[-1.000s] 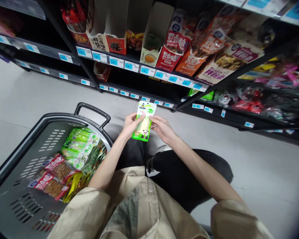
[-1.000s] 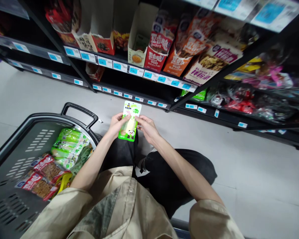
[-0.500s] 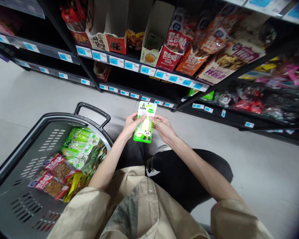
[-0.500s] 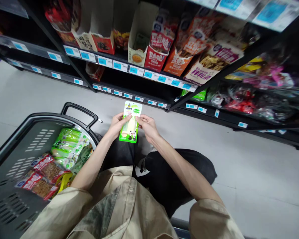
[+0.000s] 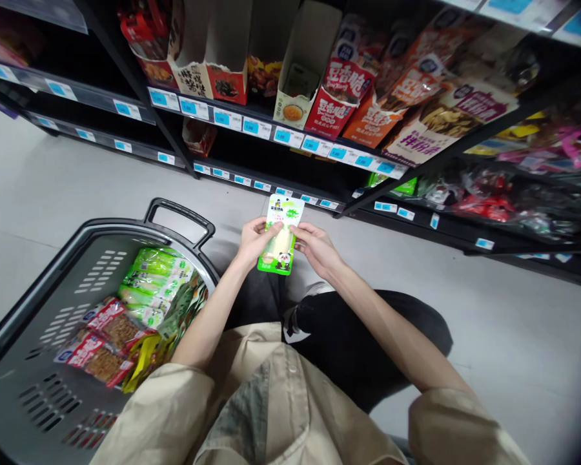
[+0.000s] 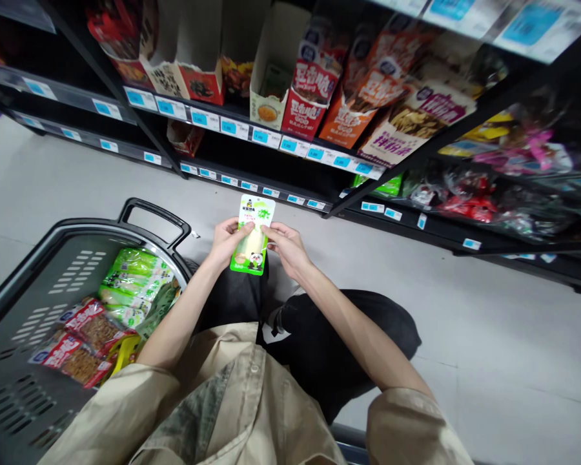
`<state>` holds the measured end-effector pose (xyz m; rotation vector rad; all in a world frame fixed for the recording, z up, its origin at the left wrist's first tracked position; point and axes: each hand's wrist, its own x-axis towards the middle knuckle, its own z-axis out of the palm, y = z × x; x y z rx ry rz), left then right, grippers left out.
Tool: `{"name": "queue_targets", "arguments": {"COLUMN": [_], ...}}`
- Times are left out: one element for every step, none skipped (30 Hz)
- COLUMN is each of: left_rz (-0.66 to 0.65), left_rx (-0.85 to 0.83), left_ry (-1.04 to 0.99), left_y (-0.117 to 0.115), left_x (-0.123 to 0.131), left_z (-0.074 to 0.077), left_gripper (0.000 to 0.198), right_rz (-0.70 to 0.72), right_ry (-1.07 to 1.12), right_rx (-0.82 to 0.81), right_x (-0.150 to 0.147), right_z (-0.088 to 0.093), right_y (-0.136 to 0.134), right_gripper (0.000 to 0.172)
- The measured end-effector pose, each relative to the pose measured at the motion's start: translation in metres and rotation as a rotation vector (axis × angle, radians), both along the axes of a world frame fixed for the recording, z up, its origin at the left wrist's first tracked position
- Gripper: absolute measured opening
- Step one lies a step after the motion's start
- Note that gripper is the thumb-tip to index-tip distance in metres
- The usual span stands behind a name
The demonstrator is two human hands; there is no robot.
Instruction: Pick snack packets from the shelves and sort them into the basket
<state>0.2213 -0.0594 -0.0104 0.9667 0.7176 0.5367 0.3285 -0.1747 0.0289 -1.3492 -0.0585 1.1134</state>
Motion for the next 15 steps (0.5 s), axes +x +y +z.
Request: {"name": "queue_targets", "arguments": {"left_rz": [-0.002, -0.006, -0.01, -0.012, -0.013, -0.014, -0.014, -0.014, -0.014, -0.014, -0.014, -0.014, -0.013, -0.012, -0.013], "left_rx": [0.006, 0.012, 0.015, 0.018, 0.019, 0.02, 0.02, 0.02, 0.021, 0.024, 0.027, 0.031, 0.034, 0.036, 0.035], "left_ry": [0.002, 0.003, 0.004, 0.005, 0.005, 0.004, 0.001, -0.001, -0.003, -0.003, -0.002, 0.001, 0.003, 0.005, 0.006], "left_y": [0.0, 0.0, 0.0, 0.0, 0.0, 0.0, -0.0001, -0.0001, -0.0001, -0.0001, -0.0001, -0.0001, -0.0001, 0.0, 0.0], "left_x": [-0.0001, -0.0001, -0.0002, -0.0002, -0.0002, -0.0003, -0.0003, -0.0002, -0.0002, -0.0001, 0.0, 0.0, 0.0001, 0.0001, 0.0001], "left_z": [-0.0003, -0.0008, -0.0013, -0.0018, -0.0024, -0.0029, -0.0033, -0.0035, -0.0035, -0.0033, -0.0028, -0.0022, -0.0016, -0.0009, -0.0004], "left_gripper": [0.049, 0.049, 0.049, 0.049, 0.049, 0.049, 0.049, 0.049, 0.049, 0.049, 0.049, 0.049, 0.05, 0.05, 0.051], "right_rz": [-0.001, -0.002, -0.003, -0.002, -0.001, 0.0, 0.001, 0.001, 0.001, 0.002, 0.002, 0.003, 0.004, 0.005, 0.007], "right_ry": [0.0, 0.001, 0.0, 0.0, 0.0, 0.0, 0.001, 0.002, 0.004, 0.005, 0.005, 0.004, 0.003, 0.0, -0.001], "right_rx": [-0.003, -0.007, -0.011, -0.014, -0.015, -0.016, -0.016, -0.015, -0.015, -0.014, -0.014, -0.014, -0.014, -0.014, -0.014], "right_x": [0.0001, 0.0002, 0.0002, 0.0003, 0.0003, 0.0002, 0.0001, 0.0001, 0.0, -0.0001, -0.0002, -0.0003, -0.0003, -0.0003, -0.0003], "right_z": [0.0002, 0.0005, 0.0008, 0.0012, 0.0017, 0.0022, 0.0029, 0.0035, 0.004, 0.0044, 0.0046, 0.0046, 0.0044, 0.004, 0.0036], "right_y": [-0.0002, -0.0004, -0.0005, -0.0005, -0.0006, -0.0006, -0.0006, -0.0006, -0.0007, -0.0008, -0.0009, -0.0011, -0.0013, -0.0015, -0.0017], "right_gripper": [0.039, 0.039, 0.04, 0.04, 0.04, 0.04, 0.04, 0.04, 0.04, 0.041, 0.041, 0.04, 0.04, 0.04, 0.039]}}
